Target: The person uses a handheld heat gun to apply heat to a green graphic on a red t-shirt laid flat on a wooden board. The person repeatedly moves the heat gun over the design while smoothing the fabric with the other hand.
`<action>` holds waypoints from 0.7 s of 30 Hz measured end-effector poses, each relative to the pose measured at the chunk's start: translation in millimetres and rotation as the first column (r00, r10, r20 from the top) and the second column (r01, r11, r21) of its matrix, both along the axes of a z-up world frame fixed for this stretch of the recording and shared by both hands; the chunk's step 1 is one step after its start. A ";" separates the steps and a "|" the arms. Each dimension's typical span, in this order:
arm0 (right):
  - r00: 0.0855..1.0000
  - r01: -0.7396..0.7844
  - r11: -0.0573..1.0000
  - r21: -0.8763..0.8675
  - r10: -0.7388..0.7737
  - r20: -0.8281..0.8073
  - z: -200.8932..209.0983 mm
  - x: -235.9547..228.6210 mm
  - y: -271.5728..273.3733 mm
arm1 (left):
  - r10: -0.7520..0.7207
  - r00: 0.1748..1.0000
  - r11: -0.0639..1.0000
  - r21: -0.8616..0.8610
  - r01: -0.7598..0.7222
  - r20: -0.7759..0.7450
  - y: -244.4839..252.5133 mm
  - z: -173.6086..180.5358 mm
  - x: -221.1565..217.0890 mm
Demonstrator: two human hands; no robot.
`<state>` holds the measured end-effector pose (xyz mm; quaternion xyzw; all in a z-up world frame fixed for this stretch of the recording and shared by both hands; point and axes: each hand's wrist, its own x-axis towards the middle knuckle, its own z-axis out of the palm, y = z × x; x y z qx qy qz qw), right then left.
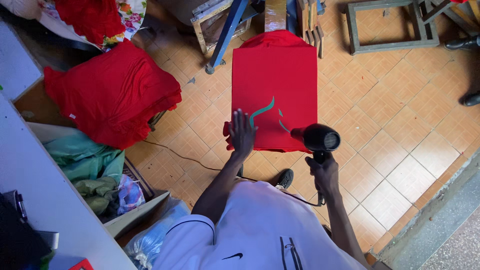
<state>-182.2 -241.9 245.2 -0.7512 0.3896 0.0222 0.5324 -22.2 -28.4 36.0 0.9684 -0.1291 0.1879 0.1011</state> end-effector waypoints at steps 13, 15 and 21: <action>0.920 0.319 0.942 0.108 -0.335 0.204 -17.6 -28.0 -30.5 | -0.780 0.623 0.620 -0.221 0.753 -0.061 -165.4 -41.5 -72.5; 0.897 0.340 0.928 0.153 -0.369 0.243 -27.0 -35.3 -33.3 | -0.753 0.657 0.639 -0.278 0.717 -0.036 -167.2 -41.1 -73.3; 0.940 0.268 0.960 0.084 -0.280 0.197 -27.3 -27.4 -27.4 | -0.331 0.925 0.943 -0.096 0.318 -0.188 -91.5 -19.4 11.2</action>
